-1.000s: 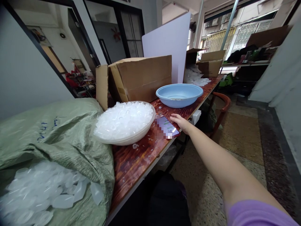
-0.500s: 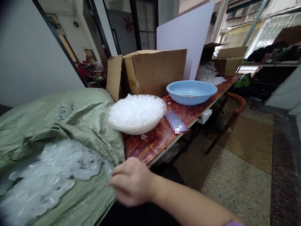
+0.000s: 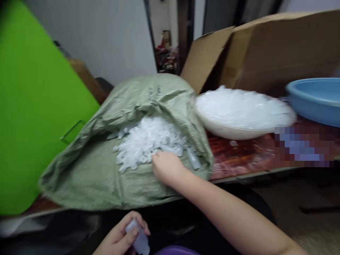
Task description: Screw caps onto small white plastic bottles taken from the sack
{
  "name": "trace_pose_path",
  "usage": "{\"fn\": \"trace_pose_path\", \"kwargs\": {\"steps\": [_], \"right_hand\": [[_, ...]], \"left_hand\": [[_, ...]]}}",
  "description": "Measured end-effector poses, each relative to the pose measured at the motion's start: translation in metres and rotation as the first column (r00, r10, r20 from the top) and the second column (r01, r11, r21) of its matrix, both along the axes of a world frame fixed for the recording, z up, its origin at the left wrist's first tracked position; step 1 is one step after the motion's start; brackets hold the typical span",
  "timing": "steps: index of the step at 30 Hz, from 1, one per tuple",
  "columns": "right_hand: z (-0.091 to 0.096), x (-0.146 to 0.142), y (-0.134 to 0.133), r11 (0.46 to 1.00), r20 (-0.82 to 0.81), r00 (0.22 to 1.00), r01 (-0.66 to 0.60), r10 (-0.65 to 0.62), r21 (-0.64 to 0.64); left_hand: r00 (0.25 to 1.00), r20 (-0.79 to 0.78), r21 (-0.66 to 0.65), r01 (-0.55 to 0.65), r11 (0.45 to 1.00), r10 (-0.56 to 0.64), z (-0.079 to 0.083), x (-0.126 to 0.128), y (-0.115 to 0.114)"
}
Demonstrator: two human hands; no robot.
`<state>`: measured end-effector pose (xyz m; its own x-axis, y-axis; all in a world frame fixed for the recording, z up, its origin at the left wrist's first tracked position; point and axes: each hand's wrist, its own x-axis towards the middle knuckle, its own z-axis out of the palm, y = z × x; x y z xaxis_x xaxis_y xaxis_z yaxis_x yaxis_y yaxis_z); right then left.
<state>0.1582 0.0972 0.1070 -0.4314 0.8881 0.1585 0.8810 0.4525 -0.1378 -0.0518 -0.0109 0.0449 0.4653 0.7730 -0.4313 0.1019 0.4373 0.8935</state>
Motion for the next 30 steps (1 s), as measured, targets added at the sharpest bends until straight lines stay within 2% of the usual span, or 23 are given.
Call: {"fn": "trace_pose_path", "kwargs": {"steps": [4, 8, 11, 15, 21, 24, 27, 28, 30], "right_hand": [[0.001, -0.009, 0.019, 0.999, 0.032, 0.999, 0.034, -0.033, -0.027], [0.013, -0.034, 0.021, 0.998, 0.082, 0.996, -0.028, 0.033, -0.06], [0.018, -0.056, 0.02, 0.994, 0.108, 0.99, -0.085, 0.092, -0.067], [0.016, -0.073, 0.021, 0.993, 0.17, 0.979, -0.101, 0.11, -0.062], [0.009, -0.08, 0.027, 0.997, 0.253, 0.965, -0.047, 0.062, -0.064], [0.008, -0.077, 0.026, 0.997, 0.154, 0.988, -0.012, 0.023, -0.072], [0.011, -0.066, 0.014, 0.998, -0.131, 0.991, -0.035, 0.027, -0.056], [0.012, -0.061, 0.006, 0.996, -0.265, 0.962, -0.081, 0.067, -0.042], [0.016, -0.051, -0.013, 0.975, -0.52, 0.832, -0.224, 0.193, 0.005]], "left_hand": [[0.936, 0.339, -0.001, -0.094, 0.996, 0.089, 0.01, -0.021, -0.007], [0.849, 0.515, 0.062, -0.179, 0.982, 0.122, 0.016, -0.035, -0.01], [0.811, 0.548, 0.065, -0.284, 0.957, 0.203, 0.019, -0.039, -0.008], [0.746, 0.535, 0.003, -0.471, 0.882, 0.396, 0.027, -0.042, -0.002], [0.701, 0.528, -0.039, -0.544, 0.838, 0.48, 0.033, -0.046, 0.005], [0.687, 0.512, -0.039, -0.58, 0.813, 0.515, 0.032, -0.043, 0.007], [0.69, 0.464, -0.03, -0.615, 0.788, 0.555, 0.032, -0.036, 0.009], [0.692, 0.446, -0.028, -0.623, 0.782, 0.568, 0.032, -0.033, 0.009], [0.701, 0.422, -0.029, -0.623, 0.782, 0.575, 0.033, -0.025, 0.01]]}}
